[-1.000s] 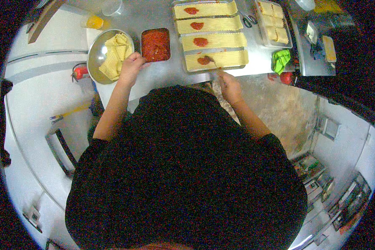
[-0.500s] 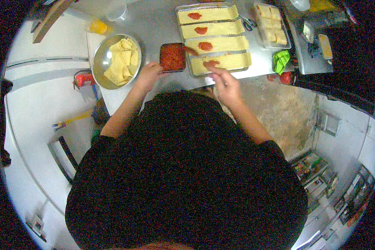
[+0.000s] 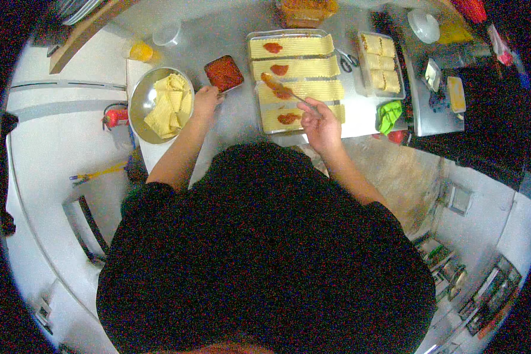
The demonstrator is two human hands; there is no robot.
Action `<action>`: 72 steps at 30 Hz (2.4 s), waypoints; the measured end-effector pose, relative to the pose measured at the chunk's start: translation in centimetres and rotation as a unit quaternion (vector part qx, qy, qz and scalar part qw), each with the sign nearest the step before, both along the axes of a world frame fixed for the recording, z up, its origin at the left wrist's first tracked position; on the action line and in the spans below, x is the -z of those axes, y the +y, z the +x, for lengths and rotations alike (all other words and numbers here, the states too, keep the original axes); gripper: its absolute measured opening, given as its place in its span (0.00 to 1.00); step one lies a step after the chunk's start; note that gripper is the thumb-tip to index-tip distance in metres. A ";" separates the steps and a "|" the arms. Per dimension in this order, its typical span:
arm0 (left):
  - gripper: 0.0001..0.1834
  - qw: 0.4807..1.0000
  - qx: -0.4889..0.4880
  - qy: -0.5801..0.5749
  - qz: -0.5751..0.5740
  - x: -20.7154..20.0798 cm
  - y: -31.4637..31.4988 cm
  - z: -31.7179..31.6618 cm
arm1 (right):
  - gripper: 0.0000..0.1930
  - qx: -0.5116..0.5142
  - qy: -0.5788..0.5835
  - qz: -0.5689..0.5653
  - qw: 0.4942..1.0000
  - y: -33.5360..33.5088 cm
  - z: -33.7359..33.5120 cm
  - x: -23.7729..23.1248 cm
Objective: The person assembles cannelloni by placing pasta sheets on a tray, spreading tomato sauce over them, and adding a meat filling. The person uses a spoon to distribute the sauce and filling evenly across the pasta sheets.
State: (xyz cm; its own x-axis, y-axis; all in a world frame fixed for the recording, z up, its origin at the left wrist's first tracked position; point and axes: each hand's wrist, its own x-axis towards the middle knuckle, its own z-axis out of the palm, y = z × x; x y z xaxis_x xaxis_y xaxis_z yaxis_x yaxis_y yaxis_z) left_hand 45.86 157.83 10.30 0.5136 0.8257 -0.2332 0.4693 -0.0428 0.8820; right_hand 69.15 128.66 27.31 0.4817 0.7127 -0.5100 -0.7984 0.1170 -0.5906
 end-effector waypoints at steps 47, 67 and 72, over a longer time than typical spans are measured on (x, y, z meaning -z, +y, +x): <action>0.23 0.927 -0.103 0.188 -0.308 5.6 -33.2 -32.7 | 0.13 -0.249 -0.686 -0.299 0.615 14.3 11.2 14.4; 0.22 0.922 -0.090 0.218 -0.308 4.9 -31.8 -34.7 | 0.22 -0.267 -0.674 -0.437 0.532 10.1 16.4 9.1; 0.22 0.923 -0.079 0.225 -0.303 4.8 -31.0 -35.0 | 0.22 -0.331 -0.719 -0.349 0.501 8.6 12.9 9.7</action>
State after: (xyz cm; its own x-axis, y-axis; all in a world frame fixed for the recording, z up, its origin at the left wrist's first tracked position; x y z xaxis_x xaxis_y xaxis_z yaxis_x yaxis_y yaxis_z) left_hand 10.82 126.87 5.54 0.1367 0.5306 -0.8365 0.7515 0.4946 0.4365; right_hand 82.06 137.26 17.64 0.4849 0.8486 -0.2116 0.7847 -0.5290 -0.3231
